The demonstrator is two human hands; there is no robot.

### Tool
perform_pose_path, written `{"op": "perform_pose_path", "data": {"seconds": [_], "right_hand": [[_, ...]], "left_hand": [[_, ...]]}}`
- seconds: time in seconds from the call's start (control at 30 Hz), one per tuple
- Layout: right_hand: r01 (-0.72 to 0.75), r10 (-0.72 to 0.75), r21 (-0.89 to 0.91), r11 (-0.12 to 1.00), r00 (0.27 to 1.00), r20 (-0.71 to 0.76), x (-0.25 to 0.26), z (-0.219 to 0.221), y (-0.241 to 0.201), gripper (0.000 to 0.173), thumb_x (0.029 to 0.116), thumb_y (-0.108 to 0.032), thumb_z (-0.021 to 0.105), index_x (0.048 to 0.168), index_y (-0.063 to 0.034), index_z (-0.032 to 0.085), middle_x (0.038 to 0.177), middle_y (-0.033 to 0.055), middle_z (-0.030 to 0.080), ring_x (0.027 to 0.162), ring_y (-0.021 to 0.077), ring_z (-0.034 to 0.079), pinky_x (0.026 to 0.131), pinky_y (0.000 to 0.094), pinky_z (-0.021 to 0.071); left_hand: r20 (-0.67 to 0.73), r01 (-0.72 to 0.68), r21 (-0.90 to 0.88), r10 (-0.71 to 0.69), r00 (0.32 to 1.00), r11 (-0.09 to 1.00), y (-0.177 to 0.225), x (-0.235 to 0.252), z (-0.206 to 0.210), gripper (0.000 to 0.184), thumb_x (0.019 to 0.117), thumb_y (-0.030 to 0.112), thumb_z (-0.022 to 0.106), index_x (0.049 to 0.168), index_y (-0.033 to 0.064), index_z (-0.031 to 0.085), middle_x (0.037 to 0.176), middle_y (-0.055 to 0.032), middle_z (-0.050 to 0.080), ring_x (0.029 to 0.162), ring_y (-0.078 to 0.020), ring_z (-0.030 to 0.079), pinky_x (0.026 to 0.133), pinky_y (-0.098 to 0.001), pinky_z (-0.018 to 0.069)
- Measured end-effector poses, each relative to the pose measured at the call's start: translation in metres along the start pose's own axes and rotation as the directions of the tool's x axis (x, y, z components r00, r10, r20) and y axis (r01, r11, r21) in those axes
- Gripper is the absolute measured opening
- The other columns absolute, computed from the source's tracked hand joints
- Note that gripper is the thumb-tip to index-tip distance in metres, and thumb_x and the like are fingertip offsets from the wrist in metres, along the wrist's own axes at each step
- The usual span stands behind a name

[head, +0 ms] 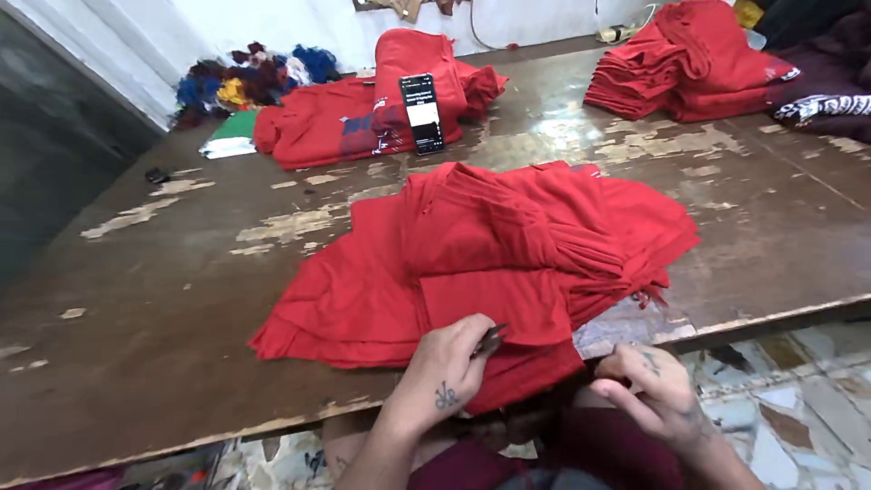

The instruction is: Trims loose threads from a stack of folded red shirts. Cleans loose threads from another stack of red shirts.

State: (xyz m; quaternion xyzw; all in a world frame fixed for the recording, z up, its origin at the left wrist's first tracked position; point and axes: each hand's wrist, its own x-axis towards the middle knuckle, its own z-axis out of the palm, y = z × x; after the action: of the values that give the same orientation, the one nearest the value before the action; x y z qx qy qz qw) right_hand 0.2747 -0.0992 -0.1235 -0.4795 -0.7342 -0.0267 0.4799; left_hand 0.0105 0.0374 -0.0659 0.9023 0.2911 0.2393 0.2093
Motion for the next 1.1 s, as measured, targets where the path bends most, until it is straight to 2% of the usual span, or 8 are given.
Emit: {"op": "perform_pose_path", "data": {"seconds": [0.1,0.17,0.27,0.43,0.57,0.7,0.93,1.1], "right_hand": [[-0.087,0.087,-0.006,0.996,0.992,0.088,0.04,0.007,-0.013,0.061,0.1019,-0.062,0.047,0.121,-0.0072,0.067,0.099,0.0118,0.07,0.087,0.018,0.069,0.076,0.034,0.0585],[-0.146,0.155,-0.067,0.987,0.975,0.161,0.061,0.025,-0.006,0.063,0.0989,-0.058,0.054,0.13,-0.0047,0.066,0.11,0.0194,0.07,0.09,0.028,0.071,0.072,0.0431,0.0602],[-0.127,0.134,-0.099,0.987,0.989,0.069,0.054,0.039,0.014,0.028,0.085,-0.013,0.066,0.111,-0.005,0.073,0.103,0.0209,0.069,0.085,0.0323,0.071,0.069,0.0451,0.0602],[-0.121,0.13,-0.063,0.991,0.979,0.159,0.042,0.039,0.002,0.028,0.087,-0.008,0.065,0.113,-0.0059,0.076,0.103,0.022,0.072,0.095,0.0349,0.073,0.082,0.0445,0.0603],[-0.066,0.071,-0.059,0.996,0.993,0.094,0.045,0.04,0.006,0.027,0.0915,-0.012,0.062,0.114,-0.0138,0.077,0.108,0.0225,0.071,0.099,0.0338,0.07,0.086,0.043,0.0585],[0.054,-0.053,-0.046,0.998,0.998,0.02,0.013,0.02,0.02,0.017,0.0984,-0.009,0.06,0.105,-0.0058,0.076,0.092,0.0136,0.073,0.087,0.0221,0.071,0.082,0.0308,0.0589],[-0.153,0.15,0.045,0.987,0.987,0.058,-0.005,0.001,0.011,0.029,0.1025,-0.027,0.061,0.117,-0.0025,0.067,0.1,0.0142,0.072,0.088,0.0178,0.07,0.082,0.0285,0.0587],[-0.124,0.125,0.017,0.992,0.992,-0.028,0.023,0.023,0.001,0.042,0.101,-0.042,0.062,0.117,-0.0048,0.069,0.106,0.0161,0.071,0.095,0.0202,0.069,0.086,0.03,0.0576]], "left_hand": [[-0.122,-0.063,0.056,0.07,0.99,0.996,0.009,0.013,0.005,0.021,0.1003,0.018,0.054,0.096,0.0046,0.071,0.074,-0.0062,0.068,0.064,-0.0174,0.066,0.057,-0.0359,0.0537],[-0.105,-0.13,0.006,0.13,0.986,0.992,0.019,0.016,0.002,0.023,0.1006,0.02,0.054,0.094,0.0047,0.07,0.071,-0.0051,0.066,0.061,-0.0143,0.063,0.055,-0.0321,0.0513],[-0.001,-0.065,-0.035,0.065,0.998,0.997,0.008,0.001,-0.022,0.023,0.1007,0.018,0.055,0.09,0.0045,0.07,0.071,-0.004,0.064,0.062,-0.0099,0.06,0.058,-0.0275,0.0502],[0.298,0.15,0.146,-0.188,0.936,0.978,-0.002,-0.013,-0.04,0.03,0.0987,0.031,0.062,0.089,0.0048,0.072,0.07,-0.0112,0.066,0.066,-0.0291,0.067,0.061,-0.0534,0.053],[-0.036,0.089,-0.139,-0.095,0.995,0.986,0.025,0.029,0.002,0.031,0.1064,0.022,0.049,0.102,0.0035,0.074,0.073,-0.003,0.067,0.063,-0.0091,0.062,0.061,-0.0269,0.0528],[0.031,0.218,-0.488,-0.233,0.972,0.845,0.008,0.045,0.036,0.03,0.1064,0.02,0.048,0.111,0.0019,0.071,0.072,0.0054,0.063,0.062,0.0006,0.055,0.06,-0.0182,0.0471],[-0.023,0.078,-0.91,-0.238,0.971,0.407,-0.008,0.029,0.034,0.064,0.0993,0.065,0.046,0.133,0.011,0.057,0.074,0.01,0.062,0.057,0.0028,0.052,0.054,-0.0127,0.0431],[-0.069,0.036,-0.853,-0.181,0.981,0.52,-0.003,0.03,0.043,0.054,0.1044,0.057,0.042,0.129,0.0104,0.052,0.079,0.0104,0.062,0.063,0.0027,0.054,0.057,-0.0133,0.0443]]}}
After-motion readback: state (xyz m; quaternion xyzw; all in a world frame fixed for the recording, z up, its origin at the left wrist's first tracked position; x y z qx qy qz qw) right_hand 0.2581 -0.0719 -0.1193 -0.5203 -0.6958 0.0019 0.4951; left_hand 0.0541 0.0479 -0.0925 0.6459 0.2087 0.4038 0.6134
